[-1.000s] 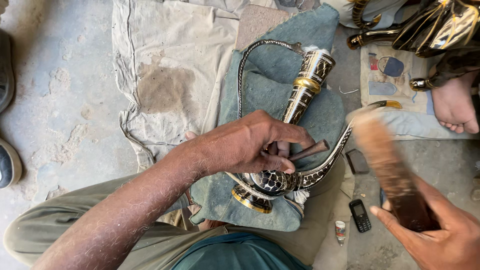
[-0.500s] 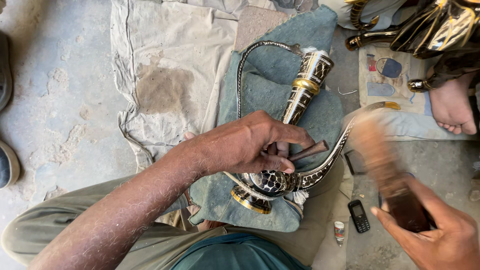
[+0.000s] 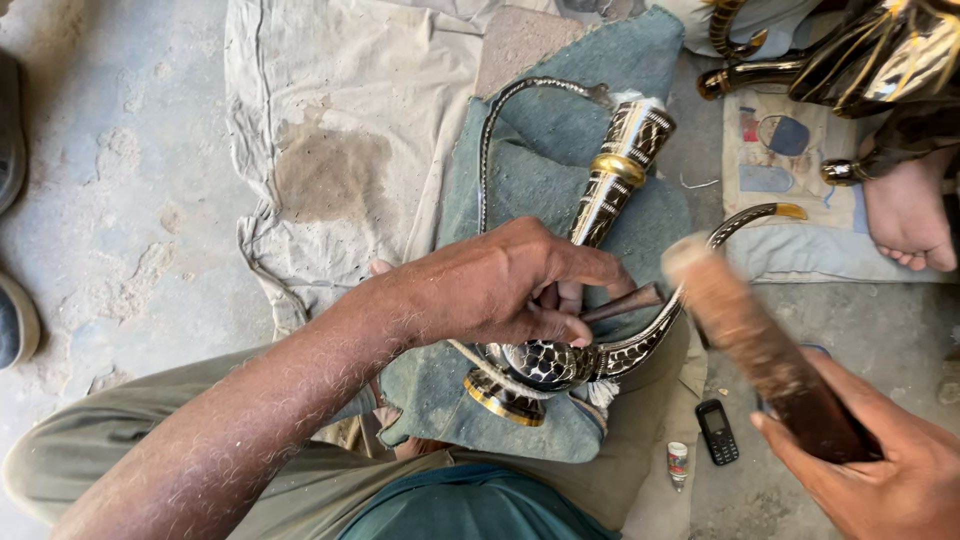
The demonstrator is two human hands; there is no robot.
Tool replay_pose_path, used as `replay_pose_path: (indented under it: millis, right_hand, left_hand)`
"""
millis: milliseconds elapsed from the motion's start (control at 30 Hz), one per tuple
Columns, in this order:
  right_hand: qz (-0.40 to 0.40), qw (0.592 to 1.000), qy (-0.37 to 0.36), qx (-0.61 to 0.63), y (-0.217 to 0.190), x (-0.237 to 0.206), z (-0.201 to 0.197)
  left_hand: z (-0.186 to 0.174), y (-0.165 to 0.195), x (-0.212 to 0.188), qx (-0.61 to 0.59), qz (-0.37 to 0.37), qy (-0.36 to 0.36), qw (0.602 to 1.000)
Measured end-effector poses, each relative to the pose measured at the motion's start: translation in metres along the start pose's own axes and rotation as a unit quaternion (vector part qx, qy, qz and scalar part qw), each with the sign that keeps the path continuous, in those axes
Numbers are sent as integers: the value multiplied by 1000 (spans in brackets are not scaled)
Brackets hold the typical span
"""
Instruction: The person holds a decorative metal hook-shaped object on a cloth pad and repeatedly strikes it with a wooden mallet. They adjust the object's position and orientation several times to work on different sections of the curved body.
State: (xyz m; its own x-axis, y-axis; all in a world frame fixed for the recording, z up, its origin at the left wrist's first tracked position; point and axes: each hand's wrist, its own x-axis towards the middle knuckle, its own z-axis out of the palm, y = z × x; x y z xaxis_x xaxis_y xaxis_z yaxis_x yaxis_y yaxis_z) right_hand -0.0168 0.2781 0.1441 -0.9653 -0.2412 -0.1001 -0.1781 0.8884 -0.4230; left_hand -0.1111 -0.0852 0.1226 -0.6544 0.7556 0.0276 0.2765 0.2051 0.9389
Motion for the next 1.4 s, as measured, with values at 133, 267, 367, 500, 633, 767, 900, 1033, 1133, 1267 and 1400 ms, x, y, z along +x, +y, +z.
replay_pose_path:
  millis: [133, 267, 367, 500, 633, 767, 900, 1033, 1133, 1267, 1400]
  right_hand:
    - [95, 990, 48, 90, 6, 0, 2]
    - [65, 992, 48, 102, 15, -4, 4]
    - [110, 992, 35, 58, 26, -9, 5]
    - [65, 991, 38, 113, 41, -16, 8]
    - [65, 993, 15, 94, 21, -13, 2]
    - [87, 982, 72, 152, -13, -27, 2]
    - [-479, 867, 126, -59, -18, -1, 43]
    - [-51, 883, 124, 449, -56, -26, 115]
    - [-21, 906, 154, 394, -27, -42, 108]
    - [47, 885, 176, 428, 11, -47, 74]
    - [108, 924, 75, 360, 17, -25, 47]
  left_hand:
    - [1, -7, 2, -1, 27, 12, 1000]
    - [3, -11, 2, 16, 34, 6, 999]
    - [3, -12, 0, 10, 41, 18, 999]
    - [4, -15, 1, 32, 52, 12, 998]
    - [8, -12, -1, 7, 44, 32, 999]
    - [16, -1, -4, -13, 135, 90, 987]
    - [28, 12, -12, 38, 131, 164, 977]
    - [32, 12, -1, 26, 5, 75, 997]
    - [33, 12, 6, 53, 34, 75, 995]
    - [25, 10, 12, 80, -13, 26, 996]
    - [24, 10, 20, 76, 32, -3, 997]
